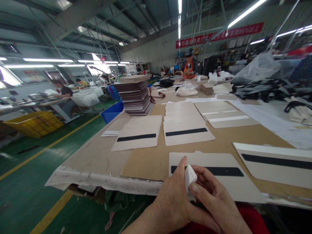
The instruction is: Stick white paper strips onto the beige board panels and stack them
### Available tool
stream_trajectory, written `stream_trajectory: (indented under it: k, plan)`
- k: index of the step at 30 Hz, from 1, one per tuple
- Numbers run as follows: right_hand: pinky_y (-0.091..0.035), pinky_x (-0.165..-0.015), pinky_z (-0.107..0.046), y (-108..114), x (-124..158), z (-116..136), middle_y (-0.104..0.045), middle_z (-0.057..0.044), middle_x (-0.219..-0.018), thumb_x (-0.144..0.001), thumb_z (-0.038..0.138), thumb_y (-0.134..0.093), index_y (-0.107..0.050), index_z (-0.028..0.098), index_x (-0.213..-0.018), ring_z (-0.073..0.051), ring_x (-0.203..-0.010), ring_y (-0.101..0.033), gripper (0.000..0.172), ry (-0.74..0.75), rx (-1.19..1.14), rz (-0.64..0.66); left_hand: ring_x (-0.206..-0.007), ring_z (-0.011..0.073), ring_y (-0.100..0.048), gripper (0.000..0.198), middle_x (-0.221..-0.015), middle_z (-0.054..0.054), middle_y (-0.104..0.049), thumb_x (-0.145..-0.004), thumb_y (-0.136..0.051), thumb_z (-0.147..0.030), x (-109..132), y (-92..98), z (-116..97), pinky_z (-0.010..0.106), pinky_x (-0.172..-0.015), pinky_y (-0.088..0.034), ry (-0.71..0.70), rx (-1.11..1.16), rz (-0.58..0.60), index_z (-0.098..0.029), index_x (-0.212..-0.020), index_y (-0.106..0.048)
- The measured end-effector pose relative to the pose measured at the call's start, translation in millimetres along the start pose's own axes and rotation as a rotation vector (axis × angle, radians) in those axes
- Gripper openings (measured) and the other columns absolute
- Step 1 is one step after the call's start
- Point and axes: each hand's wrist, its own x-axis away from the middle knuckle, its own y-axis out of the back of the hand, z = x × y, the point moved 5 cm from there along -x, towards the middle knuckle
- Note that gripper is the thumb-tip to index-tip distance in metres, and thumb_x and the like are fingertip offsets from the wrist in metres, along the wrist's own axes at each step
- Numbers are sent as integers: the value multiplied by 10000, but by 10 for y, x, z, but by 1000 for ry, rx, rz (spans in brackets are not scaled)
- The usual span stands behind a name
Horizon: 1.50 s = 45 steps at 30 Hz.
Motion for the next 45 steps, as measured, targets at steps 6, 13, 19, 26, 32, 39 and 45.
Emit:
stream_trajectory:
  k: [6,13,19,26,32,39,45]
  plan:
    - [-461,-520,-202,29,0,-48,-545,41,-568,-768,407,-688,-684,183,-1013,-115,-548,-534,333,-109,70,-60,-1230,415,-443,1458,-1379,216,-451,-376,-906,-439,55,7,41,530,-1039,-322,6,-218,-65,-155,-1502,-25]
    - [-437,-520,-207,96,-48,-106,-581,18,-610,-809,404,-677,-666,159,-1060,-115,-575,-533,351,-85,-88,-54,-803,205,-629,838,-1043,69,-643,-601,-795,-232,10,55,89,330,-708,-512,92,76,49,-216,-1338,-397]
    - [-467,-487,-219,168,-70,-43,-646,-22,-906,-753,404,-730,-614,237,-1142,-102,-579,-546,440,14,-144,-199,-486,118,-586,432,-602,21,-614,-755,-677,-498,36,-97,318,239,-516,-485,211,582,479,-109,-929,-607]
    - [-484,-558,-222,313,-56,23,-618,-31,-976,-842,380,-632,-661,279,-1113,-109,-658,-551,290,208,134,-267,-431,106,-541,369,-557,-5,-575,-787,-657,-485,-56,-38,368,250,-452,-505,190,695,333,-126,-865,-623]
    - [-483,-612,-220,184,-97,19,-557,-16,-1000,-923,318,-504,-608,312,-1206,-113,-727,-544,302,273,301,-87,-408,90,-542,414,-560,0,-592,-735,-707,-506,-53,-88,361,183,-396,-447,246,635,278,-119,-855,-620]
    - [-493,-660,-226,202,-41,117,-552,-43,-1034,-850,315,-623,-691,248,-919,-148,-837,-584,119,355,345,-205,-396,86,-532,446,-555,3,-586,-724,-699,-539,-103,-148,430,193,-395,-467,283,633,188,-110,-797,-602]
    - [-423,-496,-209,211,-147,-6,-538,21,-643,-825,399,-650,-621,192,-802,-102,-536,-500,210,99,35,-175,-377,85,-529,438,-573,3,-612,-715,-719,-510,-108,-181,429,182,-365,-457,313,672,178,-124,-879,-594]
